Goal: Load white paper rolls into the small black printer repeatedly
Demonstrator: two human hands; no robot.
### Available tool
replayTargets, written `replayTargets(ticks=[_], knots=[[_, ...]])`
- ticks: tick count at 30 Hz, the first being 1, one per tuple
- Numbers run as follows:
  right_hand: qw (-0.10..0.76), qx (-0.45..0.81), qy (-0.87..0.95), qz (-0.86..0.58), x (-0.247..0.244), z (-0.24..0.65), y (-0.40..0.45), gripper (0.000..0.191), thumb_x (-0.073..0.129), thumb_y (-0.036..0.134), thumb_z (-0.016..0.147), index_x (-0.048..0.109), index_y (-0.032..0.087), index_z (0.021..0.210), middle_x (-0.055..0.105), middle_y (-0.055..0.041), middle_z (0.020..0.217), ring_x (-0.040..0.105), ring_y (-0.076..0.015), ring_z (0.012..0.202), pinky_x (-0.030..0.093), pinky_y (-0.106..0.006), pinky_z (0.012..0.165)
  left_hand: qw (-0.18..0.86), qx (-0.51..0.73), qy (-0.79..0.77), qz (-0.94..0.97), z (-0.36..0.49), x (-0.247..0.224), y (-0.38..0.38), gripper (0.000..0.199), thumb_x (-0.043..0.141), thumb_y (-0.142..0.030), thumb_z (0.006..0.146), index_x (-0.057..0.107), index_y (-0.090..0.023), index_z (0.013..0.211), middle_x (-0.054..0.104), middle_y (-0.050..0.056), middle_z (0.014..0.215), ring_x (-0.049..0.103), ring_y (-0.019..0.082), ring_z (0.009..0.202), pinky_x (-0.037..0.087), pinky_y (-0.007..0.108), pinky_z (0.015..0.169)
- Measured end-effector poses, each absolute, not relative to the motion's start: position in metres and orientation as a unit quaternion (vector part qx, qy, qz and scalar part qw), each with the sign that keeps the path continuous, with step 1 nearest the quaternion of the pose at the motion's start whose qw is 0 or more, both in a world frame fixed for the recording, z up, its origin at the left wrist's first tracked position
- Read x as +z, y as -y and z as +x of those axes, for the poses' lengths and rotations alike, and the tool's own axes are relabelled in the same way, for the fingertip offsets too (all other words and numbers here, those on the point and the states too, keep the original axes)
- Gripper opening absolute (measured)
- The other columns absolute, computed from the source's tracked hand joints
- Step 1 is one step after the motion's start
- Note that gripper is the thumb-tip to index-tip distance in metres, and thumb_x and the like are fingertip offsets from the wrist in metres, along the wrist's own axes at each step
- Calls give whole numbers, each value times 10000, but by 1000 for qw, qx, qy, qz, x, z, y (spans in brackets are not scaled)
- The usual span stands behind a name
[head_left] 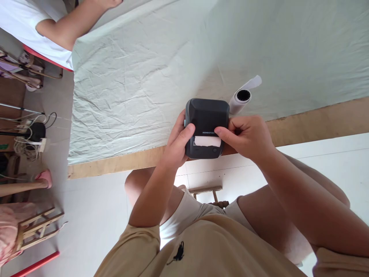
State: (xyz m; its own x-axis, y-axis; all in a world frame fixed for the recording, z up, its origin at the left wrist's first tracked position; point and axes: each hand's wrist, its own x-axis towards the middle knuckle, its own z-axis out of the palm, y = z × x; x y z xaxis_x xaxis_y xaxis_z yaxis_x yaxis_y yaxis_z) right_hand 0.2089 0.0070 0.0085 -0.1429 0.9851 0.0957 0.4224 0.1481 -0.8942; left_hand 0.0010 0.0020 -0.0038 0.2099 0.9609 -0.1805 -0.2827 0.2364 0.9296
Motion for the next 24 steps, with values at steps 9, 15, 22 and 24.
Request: replayTargets(ticks=[9,15,22,24], knots=[[380,418,676,-474,7,218,-11,549,850,367,821,313,269,760,436,95,570,315,-90,525,276,-275,488,645,503,-470,331,9,-6,-7,493,716,-757,987,734,-265,967,821,38,986,795,341,1311,718,457,1011],[463,342,675,-461,10,216,-9,484,826,329,842,345,287,815,479,105,608,374,-98,492,301,-289,477,635,505,-477,339,6,-4,-6,514,788,-718,956,629,-260,784,626,0,685,826,295,988,717,426,811],[434,187,757,-452,25,218,-7,382,855,305,860,475,283,837,590,109,584,489,-108,463,321,-311,494,657,497,-470,317,13,0,-10,477,784,-718,948,694,-252,904,800,28,915,819,332,1228,721,445,977],[463,95,731,-491,32,215,-6,290,771,306,916,505,292,800,587,83,551,488,-132,465,319,-332,490,662,489,-470,319,15,-1,-12,528,745,-776,944,723,-249,975,840,51,1027,799,360,1315,718,462,999]])
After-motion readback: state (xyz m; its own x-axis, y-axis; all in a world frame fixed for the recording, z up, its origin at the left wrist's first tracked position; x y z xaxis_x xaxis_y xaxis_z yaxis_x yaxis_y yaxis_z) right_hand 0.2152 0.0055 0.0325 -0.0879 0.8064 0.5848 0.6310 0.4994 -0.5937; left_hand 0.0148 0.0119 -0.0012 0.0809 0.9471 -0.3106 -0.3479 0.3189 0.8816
